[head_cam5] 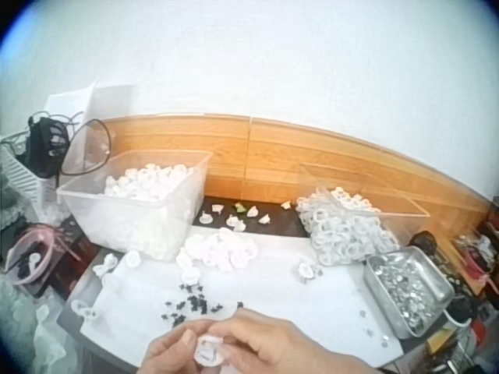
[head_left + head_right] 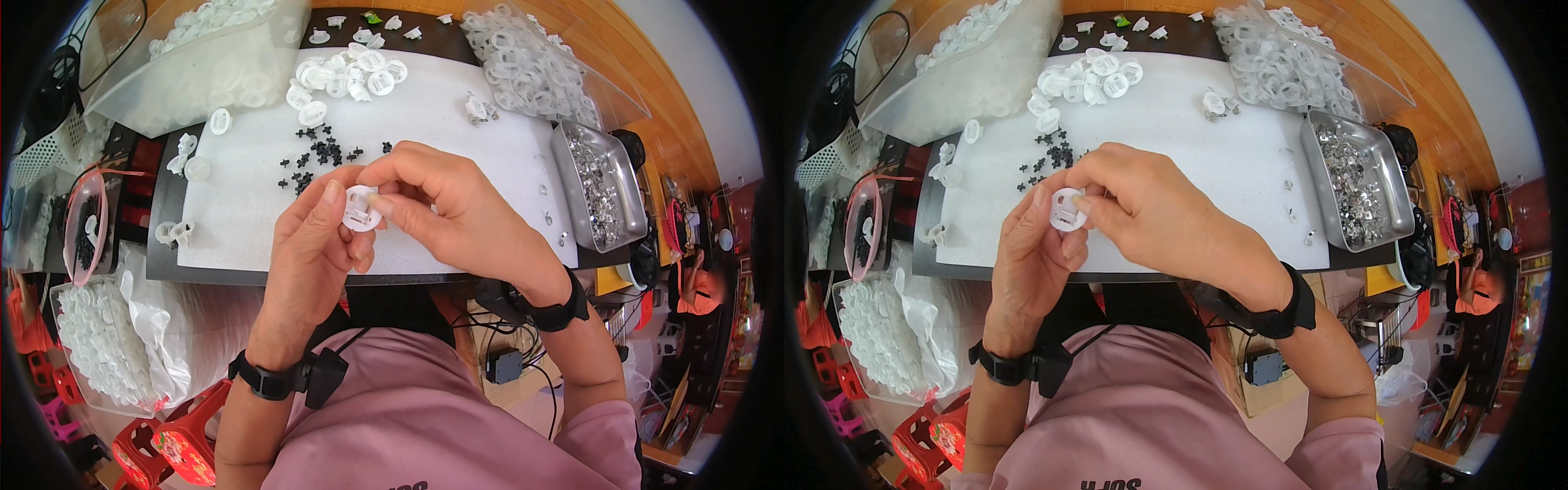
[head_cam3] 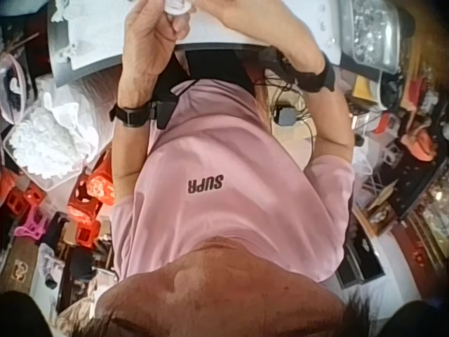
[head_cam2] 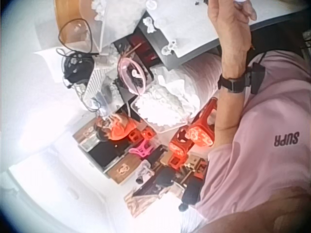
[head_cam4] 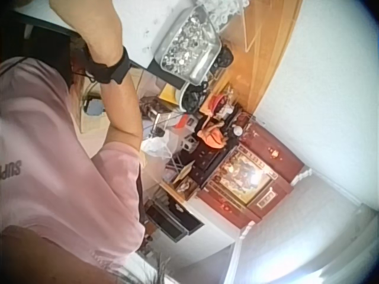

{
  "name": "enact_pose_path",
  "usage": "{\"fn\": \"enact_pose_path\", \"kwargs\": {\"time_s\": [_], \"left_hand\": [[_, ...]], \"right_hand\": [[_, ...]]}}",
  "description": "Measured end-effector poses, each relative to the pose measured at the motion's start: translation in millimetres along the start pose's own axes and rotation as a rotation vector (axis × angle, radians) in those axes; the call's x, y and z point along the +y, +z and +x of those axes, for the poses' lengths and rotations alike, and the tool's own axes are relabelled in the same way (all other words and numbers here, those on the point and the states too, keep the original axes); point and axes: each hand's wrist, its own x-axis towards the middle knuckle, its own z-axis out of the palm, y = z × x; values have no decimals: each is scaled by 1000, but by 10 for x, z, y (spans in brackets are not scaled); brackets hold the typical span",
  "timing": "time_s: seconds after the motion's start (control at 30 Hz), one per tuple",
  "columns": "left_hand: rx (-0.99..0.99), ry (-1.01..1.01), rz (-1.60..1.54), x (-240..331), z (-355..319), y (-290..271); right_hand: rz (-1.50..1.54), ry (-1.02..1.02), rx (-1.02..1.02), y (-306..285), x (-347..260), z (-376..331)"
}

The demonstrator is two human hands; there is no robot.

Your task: Assembling small white plastic components by inserting black pieces and metal rings.

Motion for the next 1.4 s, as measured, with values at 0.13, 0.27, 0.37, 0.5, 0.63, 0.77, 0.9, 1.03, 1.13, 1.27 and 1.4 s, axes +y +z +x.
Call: {"fn": "enact_pose_path", "kwargs": {"time_s": [0.13,0.27,0.37,0.5,0.63,0.77,0.9,1.03,1.13,1.27,1.4], "left_hand": [[106,31,45,-20,15,45],[111,-1,13,-12,13,22],[53,-61,-23,-8,12,-21],[83,-128,42,3,11,-9],[85,-160,89,26,-9,28],[42,-106,77,-20,-9,33],[-31,-38,71,-11,-32,86],[-13,59,130,5,-17,39],[28,86,109,75,-11,-76],[86,53,61,71,-19,-116],[111,20,112,19,-19,-128]], "right_hand": [[190,289,56,-172,-25,33],[88,175,-2,-259,-38,5],[-68,24,-76,-129,-78,48],[28,167,-134,-41,-61,44],[213,310,-67,37,-79,-47],[353,356,-32,65,-6,-61],[353,349,-16,-2,27,-37],[316,373,-73,-185,-160,92],[172,374,-110,-480,-168,167],[-173,357,-101,-653,-165,288],[-609,148,-259,-512,167,395]]}}
